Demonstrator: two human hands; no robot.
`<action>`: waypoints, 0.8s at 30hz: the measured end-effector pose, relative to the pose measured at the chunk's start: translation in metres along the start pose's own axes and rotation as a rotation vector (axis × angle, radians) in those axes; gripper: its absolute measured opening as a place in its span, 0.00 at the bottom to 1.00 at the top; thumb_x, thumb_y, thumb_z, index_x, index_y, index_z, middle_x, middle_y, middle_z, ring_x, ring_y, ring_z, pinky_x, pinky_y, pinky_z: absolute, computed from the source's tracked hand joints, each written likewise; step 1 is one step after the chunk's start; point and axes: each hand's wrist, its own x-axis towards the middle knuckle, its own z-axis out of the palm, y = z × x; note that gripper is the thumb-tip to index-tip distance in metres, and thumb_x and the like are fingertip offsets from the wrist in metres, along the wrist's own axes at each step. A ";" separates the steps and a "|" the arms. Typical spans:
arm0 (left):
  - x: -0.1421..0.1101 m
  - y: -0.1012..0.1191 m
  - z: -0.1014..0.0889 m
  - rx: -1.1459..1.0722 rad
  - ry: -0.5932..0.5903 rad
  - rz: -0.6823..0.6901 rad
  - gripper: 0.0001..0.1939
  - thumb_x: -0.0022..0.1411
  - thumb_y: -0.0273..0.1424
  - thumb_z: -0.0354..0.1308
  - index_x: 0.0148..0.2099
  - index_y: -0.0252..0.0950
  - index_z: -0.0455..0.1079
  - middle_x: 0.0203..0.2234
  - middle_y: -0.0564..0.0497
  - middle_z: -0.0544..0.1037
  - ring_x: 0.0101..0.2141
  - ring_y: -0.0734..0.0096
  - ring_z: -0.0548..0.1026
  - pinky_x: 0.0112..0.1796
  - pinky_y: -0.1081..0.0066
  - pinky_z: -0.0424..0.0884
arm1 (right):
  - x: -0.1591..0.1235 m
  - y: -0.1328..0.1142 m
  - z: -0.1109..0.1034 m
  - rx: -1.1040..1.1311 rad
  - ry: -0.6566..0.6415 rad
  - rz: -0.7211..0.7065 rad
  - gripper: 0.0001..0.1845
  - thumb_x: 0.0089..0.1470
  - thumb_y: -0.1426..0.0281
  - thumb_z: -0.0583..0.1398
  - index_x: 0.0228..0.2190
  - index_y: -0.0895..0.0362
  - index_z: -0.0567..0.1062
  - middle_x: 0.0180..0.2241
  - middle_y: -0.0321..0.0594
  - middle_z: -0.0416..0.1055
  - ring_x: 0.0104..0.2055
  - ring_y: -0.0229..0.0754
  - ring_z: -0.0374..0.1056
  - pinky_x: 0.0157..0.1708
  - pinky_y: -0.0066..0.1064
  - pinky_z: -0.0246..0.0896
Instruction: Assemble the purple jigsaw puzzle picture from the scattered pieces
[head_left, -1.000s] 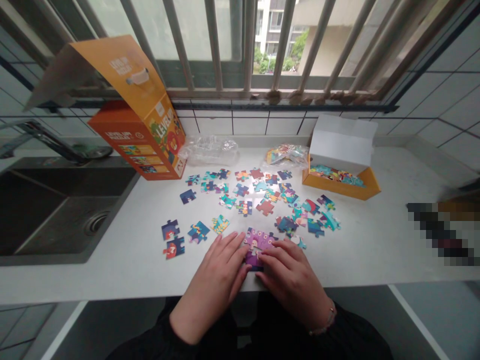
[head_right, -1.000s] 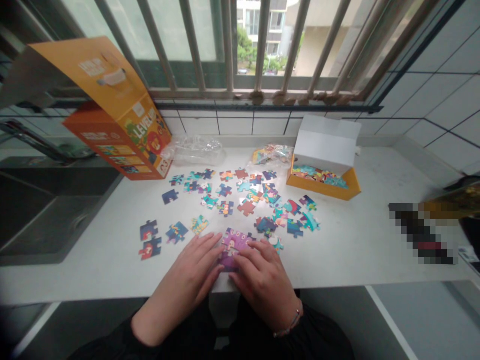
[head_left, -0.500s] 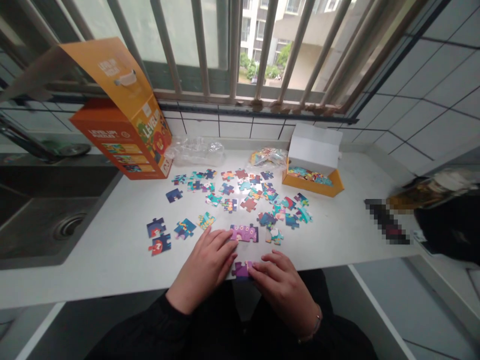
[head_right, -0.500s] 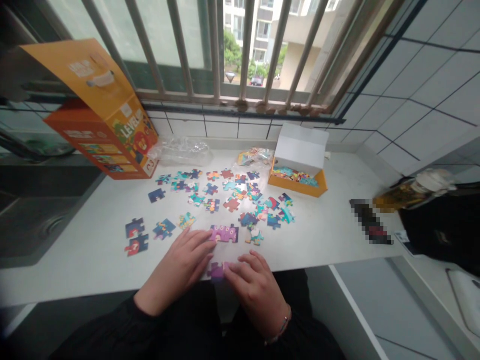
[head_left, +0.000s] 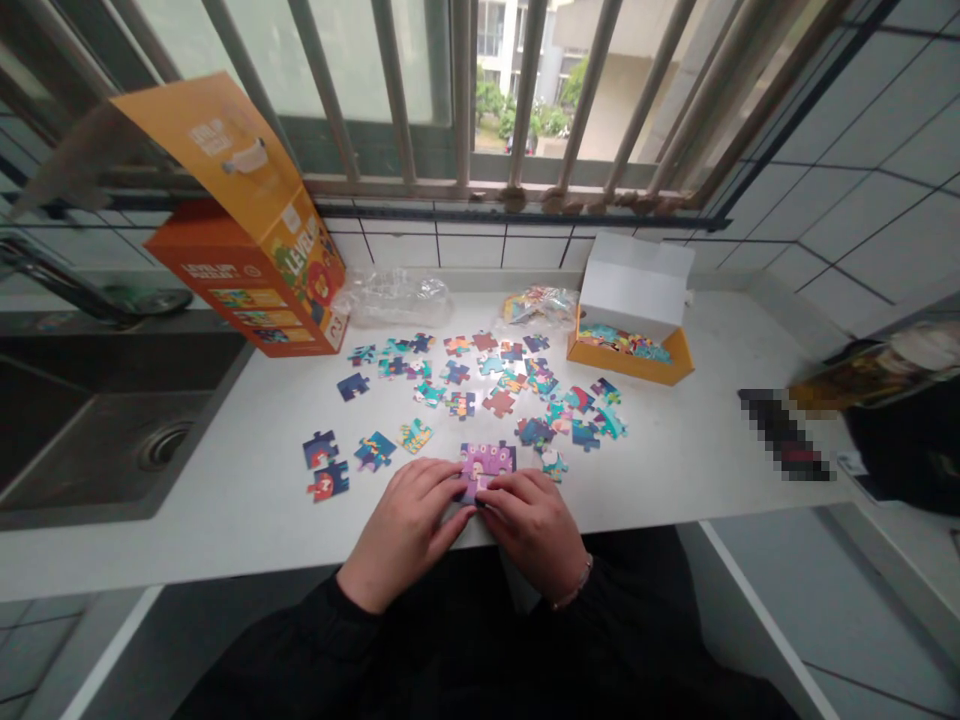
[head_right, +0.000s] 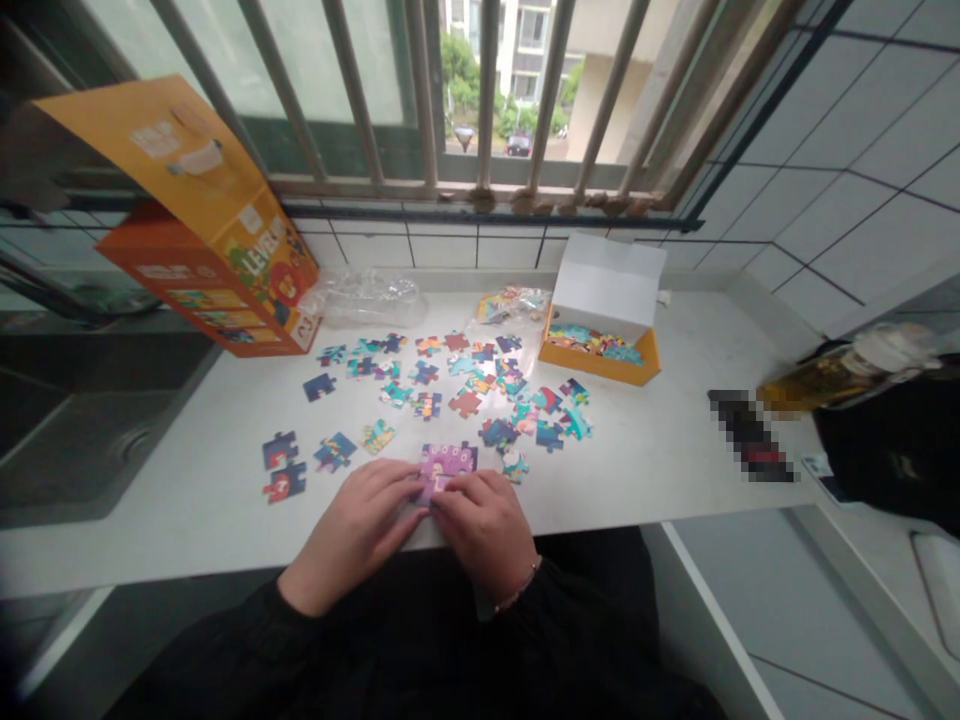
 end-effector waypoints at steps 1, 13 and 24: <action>0.000 0.000 0.001 0.004 -0.016 0.005 0.12 0.75 0.35 0.62 0.57 0.40 0.74 0.55 0.42 0.81 0.55 0.52 0.78 0.57 0.48 0.74 | -0.001 0.001 0.001 -0.009 0.003 -0.001 0.08 0.67 0.69 0.66 0.47 0.50 0.82 0.45 0.42 0.81 0.48 0.49 0.72 0.50 0.45 0.70; 0.003 0.002 0.000 0.032 -0.039 -0.006 0.11 0.76 0.33 0.60 0.57 0.40 0.77 0.55 0.43 0.82 0.55 0.54 0.79 0.57 0.49 0.75 | -0.009 0.004 -0.001 -0.050 -0.012 -0.006 0.13 0.67 0.74 0.63 0.51 0.54 0.81 0.50 0.47 0.80 0.52 0.50 0.73 0.55 0.46 0.73; -0.004 -0.004 0.005 0.023 -0.025 0.048 0.15 0.76 0.30 0.59 0.61 0.38 0.76 0.56 0.43 0.83 0.55 0.54 0.79 0.59 0.48 0.74 | -0.009 -0.008 0.002 -0.196 0.000 -0.091 0.03 0.67 0.70 0.64 0.42 0.54 0.79 0.55 0.44 0.81 0.56 0.53 0.74 0.56 0.50 0.71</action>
